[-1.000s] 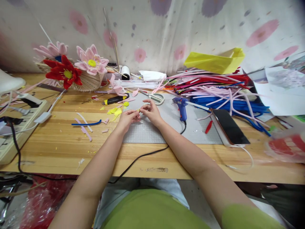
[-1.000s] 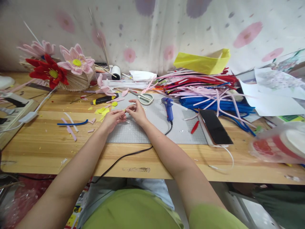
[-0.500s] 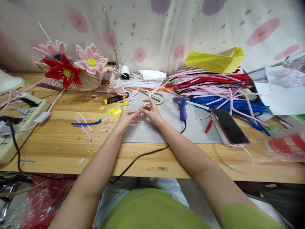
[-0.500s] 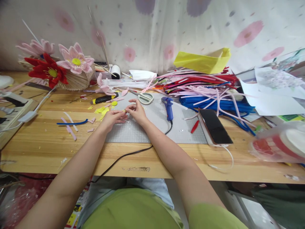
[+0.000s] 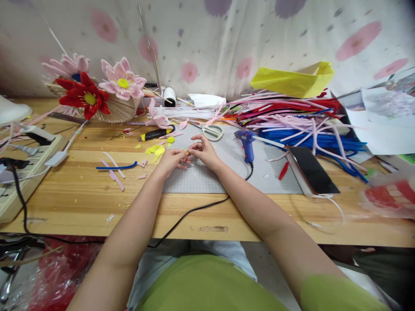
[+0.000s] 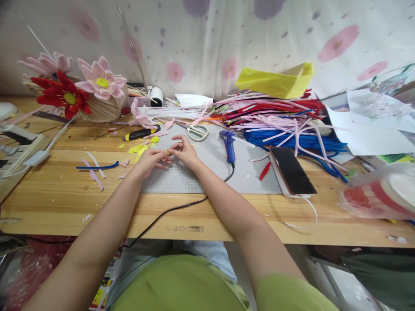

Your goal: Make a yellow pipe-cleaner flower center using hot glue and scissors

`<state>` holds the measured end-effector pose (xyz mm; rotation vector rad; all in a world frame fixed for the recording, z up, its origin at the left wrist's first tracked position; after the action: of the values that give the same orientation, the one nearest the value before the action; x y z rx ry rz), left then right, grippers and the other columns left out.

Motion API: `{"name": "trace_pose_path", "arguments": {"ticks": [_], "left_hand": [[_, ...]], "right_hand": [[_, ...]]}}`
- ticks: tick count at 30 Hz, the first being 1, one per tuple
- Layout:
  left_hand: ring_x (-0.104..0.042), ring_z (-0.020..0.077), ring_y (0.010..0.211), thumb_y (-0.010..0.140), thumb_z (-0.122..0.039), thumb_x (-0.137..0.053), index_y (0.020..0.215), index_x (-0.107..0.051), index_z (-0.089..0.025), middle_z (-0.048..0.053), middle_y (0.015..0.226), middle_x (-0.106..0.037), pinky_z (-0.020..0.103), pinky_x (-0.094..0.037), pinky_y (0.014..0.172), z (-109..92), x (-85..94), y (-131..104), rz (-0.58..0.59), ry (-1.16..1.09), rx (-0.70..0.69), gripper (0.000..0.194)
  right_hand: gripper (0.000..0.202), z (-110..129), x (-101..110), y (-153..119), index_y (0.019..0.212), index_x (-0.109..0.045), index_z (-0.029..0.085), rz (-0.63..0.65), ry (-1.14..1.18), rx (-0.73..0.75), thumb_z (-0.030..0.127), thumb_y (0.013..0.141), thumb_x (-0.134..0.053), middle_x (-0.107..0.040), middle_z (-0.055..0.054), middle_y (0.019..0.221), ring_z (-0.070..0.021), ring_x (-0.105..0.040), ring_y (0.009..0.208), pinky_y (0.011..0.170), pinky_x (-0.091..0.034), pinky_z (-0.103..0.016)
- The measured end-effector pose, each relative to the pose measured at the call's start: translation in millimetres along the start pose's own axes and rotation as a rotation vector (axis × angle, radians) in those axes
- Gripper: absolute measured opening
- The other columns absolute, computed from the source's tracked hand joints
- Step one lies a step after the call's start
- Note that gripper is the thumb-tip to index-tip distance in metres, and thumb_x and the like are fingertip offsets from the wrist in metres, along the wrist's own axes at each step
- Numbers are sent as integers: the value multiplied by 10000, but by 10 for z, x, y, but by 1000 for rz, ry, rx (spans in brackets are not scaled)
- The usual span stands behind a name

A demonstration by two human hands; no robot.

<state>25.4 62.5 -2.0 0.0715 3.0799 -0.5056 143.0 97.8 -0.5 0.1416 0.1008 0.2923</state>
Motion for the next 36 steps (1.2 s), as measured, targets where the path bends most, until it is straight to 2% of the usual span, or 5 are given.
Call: {"name": "trace_pose_path", "arguments": {"ticks": [8,19,27,33,36], "left_hand": [[-596,126,533,589,-234,-701,557,-642,-135,51,575,-632,208,-510,454,4,-18,16,18,44,-24,120],[-580,126,537,600,-212,-635,538,-605,-123,42,577,-607,249,-519,486,-14,-36,-2,25,89,-19,113],[-608,131,576,640,-329,-711,718,-670,-110,44,657,-635,245,-516,481,-1,-25,12,34,17,-4,236],[-598,117,569,576,-346,-805,691,-673,-104,39,627,-632,223,-502,493,0,-46,5,47,21,-16,299],[-600,122,561,593,-338,-795,705,-680,-100,32,607,-630,231,-499,501,-26,24,30,-15,5,-41,287]], "right_hand": [[516,-51,-18,7,1000,-408,237,7,43,-39,307,595,-718,-630,86,674,-97,-585,584,593,-465,-245],[539,-94,-65,14,1003,-395,242,59,120,-65,308,593,-739,-663,67,727,-98,-600,612,620,-490,-252],[495,-62,6,27,964,-397,241,-32,150,-14,286,599,-728,-648,82,698,-92,-600,600,650,-489,-258],[506,-71,-14,21,969,-393,243,-21,154,-25,310,600,-733,-641,78,702,-96,-591,602,649,-485,-267],[486,-61,27,40,980,-397,246,-35,116,-10,337,626,-716,-641,64,748,-102,-591,653,661,-476,-269]]}}
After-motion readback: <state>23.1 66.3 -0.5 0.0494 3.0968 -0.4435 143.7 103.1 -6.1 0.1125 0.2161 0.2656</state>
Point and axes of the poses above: each hand's wrist, its own y-axis towards the middle knuckle, its own x-axis out of the back of the hand, z = x × y, the point moved 8 cm from there along y, towards the middle knuckle
